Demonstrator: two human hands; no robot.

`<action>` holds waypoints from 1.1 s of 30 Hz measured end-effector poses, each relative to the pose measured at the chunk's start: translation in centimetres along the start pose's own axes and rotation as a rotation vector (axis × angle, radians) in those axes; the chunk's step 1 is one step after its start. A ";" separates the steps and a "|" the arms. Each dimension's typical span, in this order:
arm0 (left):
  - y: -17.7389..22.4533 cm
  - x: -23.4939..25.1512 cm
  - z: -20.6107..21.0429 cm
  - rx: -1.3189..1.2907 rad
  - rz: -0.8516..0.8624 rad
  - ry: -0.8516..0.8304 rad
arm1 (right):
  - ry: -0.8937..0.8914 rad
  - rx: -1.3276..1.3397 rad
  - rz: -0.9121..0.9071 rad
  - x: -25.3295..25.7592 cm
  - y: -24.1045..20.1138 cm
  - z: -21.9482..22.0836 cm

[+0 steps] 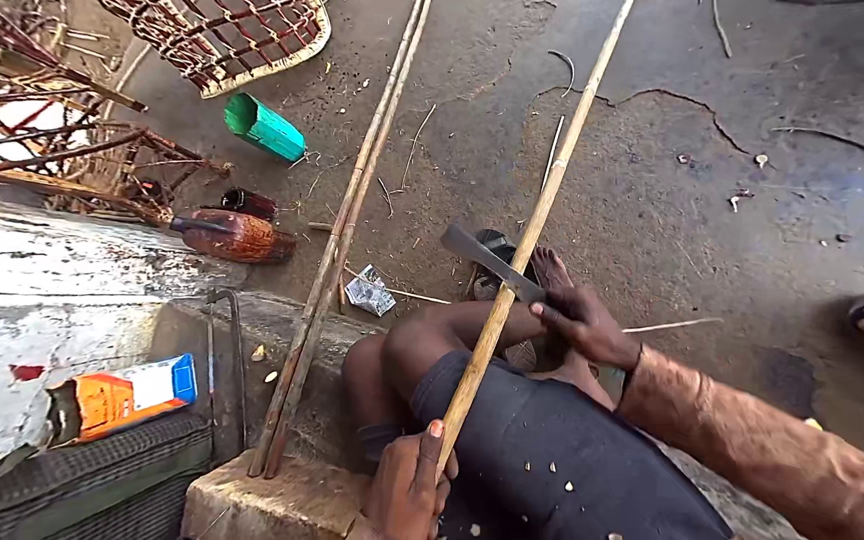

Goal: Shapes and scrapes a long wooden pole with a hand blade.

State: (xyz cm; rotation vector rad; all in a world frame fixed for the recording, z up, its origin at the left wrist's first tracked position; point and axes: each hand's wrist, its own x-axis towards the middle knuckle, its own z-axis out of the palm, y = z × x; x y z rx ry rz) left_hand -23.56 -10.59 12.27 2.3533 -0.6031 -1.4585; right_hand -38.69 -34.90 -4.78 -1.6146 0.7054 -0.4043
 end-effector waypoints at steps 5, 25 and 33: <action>0.1 -0.2 0.0 0.001 -0.025 0.032 | -0.020 0.207 0.065 0.2 0.0 0.6; 0.4 -1.6 3.7 0.518 0.337 0.620 | -0.243 -0.168 -0.248 -1.8 -2.3 2.8; -0.2 -2.1 3.2 0.468 0.354 0.561 | -0.095 0.015 -0.006 1.5 -0.1 -0.3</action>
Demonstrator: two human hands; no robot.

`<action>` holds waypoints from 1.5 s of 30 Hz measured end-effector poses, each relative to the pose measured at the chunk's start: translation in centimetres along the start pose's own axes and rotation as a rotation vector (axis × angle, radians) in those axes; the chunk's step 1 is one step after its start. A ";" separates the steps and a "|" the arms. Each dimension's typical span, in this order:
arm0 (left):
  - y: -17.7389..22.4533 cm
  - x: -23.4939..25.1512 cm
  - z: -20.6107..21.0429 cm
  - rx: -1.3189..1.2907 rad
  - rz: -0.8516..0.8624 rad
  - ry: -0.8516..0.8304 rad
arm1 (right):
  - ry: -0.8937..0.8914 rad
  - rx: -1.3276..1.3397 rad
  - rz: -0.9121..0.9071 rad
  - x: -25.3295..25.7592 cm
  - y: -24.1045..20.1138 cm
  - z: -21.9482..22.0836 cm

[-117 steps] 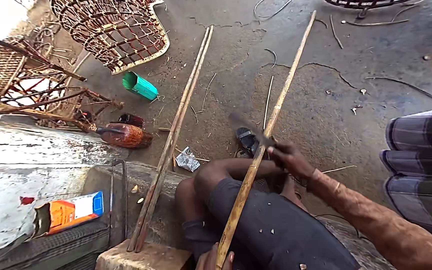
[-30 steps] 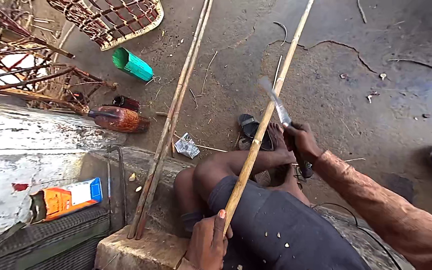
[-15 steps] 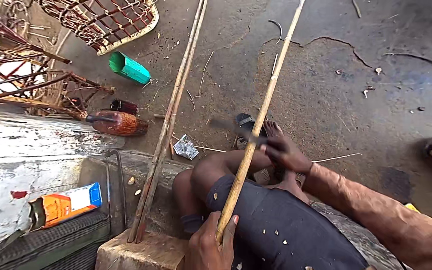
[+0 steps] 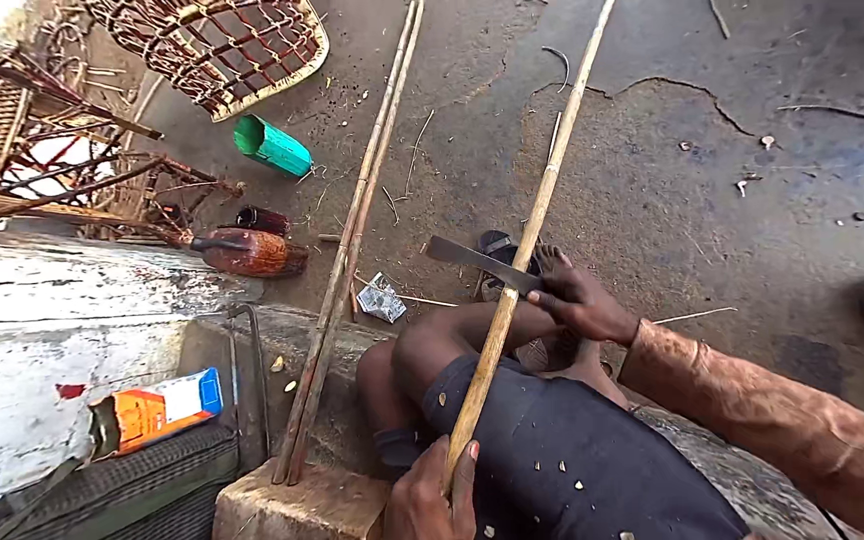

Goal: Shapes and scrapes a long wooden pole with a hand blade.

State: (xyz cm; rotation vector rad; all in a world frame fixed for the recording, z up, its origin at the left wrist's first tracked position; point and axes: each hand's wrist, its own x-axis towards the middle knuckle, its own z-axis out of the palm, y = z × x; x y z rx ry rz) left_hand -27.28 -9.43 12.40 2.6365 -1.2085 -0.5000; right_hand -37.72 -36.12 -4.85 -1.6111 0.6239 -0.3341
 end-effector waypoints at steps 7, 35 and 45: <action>0.1 1.3 0.8 0.010 -0.001 0.046 | -0.072 0.004 -0.099 -1.5 -1.6 2.5; -1.0 0.7 0.5 -0.253 -0.131 -0.187 | 0.147 0.094 0.035 1.4 1.4 -0.4; -1.5 1.5 -0.1 -0.465 -0.220 -0.307 | 0.074 0.065 -0.024 0.5 -0.3 1.6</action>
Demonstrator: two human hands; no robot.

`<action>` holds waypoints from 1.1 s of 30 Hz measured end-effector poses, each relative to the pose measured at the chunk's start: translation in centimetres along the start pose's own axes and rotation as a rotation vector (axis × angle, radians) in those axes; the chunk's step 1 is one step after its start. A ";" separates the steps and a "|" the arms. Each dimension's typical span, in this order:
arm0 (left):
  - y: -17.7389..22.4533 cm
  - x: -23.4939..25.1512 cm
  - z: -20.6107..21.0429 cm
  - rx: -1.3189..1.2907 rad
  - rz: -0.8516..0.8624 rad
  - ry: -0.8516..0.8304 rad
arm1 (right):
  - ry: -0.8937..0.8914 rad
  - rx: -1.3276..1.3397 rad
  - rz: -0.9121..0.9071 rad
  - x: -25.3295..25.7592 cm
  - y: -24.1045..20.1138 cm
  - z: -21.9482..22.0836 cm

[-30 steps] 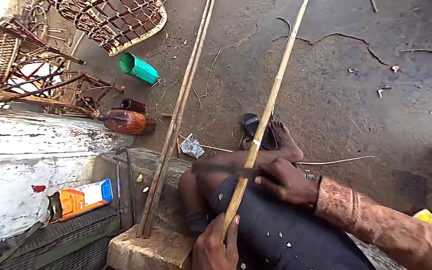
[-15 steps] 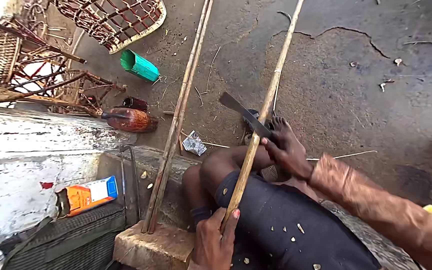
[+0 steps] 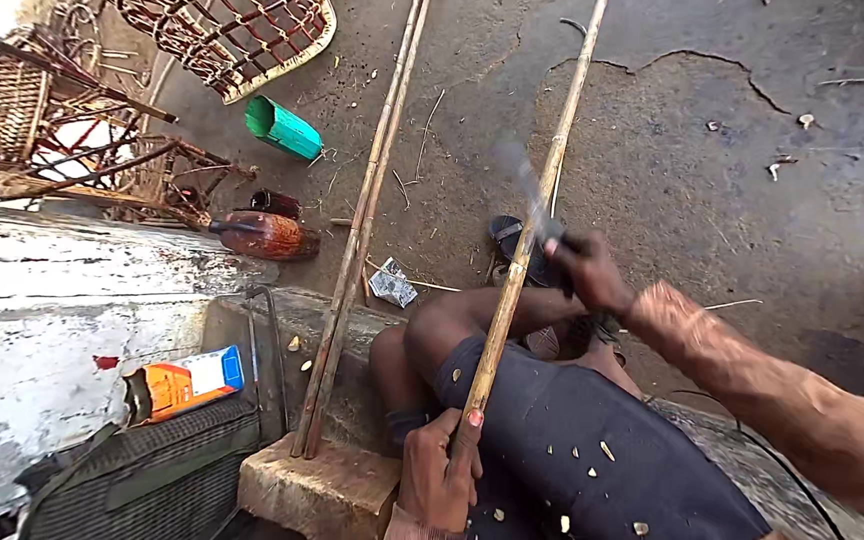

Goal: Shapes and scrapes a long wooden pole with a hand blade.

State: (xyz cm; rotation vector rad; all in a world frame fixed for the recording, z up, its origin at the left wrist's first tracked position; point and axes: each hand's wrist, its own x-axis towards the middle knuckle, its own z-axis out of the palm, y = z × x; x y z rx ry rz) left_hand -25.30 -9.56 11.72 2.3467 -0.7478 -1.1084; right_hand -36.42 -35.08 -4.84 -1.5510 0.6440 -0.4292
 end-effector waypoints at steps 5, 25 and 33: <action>0.0 0.6 0.3 0.024 0.004 0.016 | -0.084 -0.092 -0.216 -0.6 0.7 0.6; 0.2 0.1 0.3 -0.123 -0.076 -0.080 | -0.148 -0.245 -0.197 -2.4 -1.6 1.1; -0.5 0.5 -0.8 -0.304 -0.100 -0.173 | -0.164 -0.200 -0.201 -1.8 -2.5 1.9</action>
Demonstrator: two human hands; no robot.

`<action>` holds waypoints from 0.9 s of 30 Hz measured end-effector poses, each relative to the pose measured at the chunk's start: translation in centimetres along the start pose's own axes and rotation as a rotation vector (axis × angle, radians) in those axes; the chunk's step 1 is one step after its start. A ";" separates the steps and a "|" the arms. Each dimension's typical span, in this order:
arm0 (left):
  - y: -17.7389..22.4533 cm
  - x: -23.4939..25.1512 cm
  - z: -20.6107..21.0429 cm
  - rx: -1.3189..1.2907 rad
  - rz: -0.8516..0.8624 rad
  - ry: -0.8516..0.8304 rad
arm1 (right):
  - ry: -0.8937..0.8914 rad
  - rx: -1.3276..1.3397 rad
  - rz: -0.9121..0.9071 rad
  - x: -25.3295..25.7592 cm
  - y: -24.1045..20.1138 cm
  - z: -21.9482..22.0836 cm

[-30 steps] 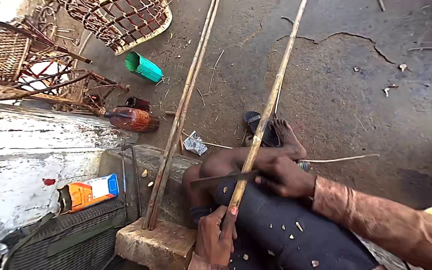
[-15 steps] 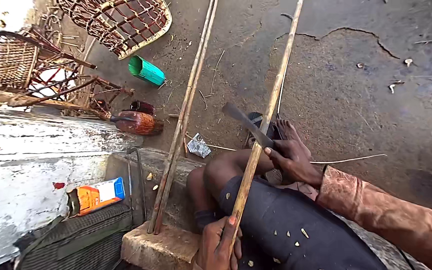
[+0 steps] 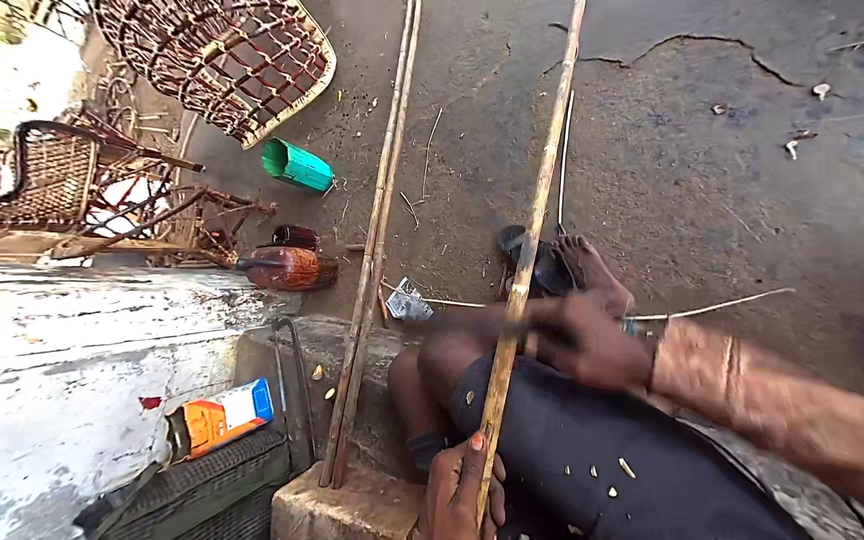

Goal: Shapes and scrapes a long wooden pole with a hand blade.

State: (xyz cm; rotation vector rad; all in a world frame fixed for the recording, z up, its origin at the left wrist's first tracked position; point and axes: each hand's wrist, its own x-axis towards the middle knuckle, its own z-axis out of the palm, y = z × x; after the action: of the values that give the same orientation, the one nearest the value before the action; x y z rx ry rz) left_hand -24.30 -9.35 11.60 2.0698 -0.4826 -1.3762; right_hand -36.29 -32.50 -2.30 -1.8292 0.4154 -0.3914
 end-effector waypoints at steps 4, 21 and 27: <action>-0.4 0.3 0.1 -0.100 -0.017 -0.026 | 0.060 0.072 -0.011 0.5 2.4 -0.3; -0.4 1.1 -0.1 -0.476 -0.112 -0.132 | 0.218 0.284 0.031 1.8 4.1 0.3; -2.0 1.8 -1.1 -0.683 -0.114 -0.293 | 0.080 0.084 -0.105 -0.4 1.6 2.1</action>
State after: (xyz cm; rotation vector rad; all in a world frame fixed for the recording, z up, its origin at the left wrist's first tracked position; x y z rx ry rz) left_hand -22.60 -8.58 9.31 1.3665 0.0096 -1.6345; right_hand -35.83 -30.99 -4.47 -1.7617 0.3535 -0.5483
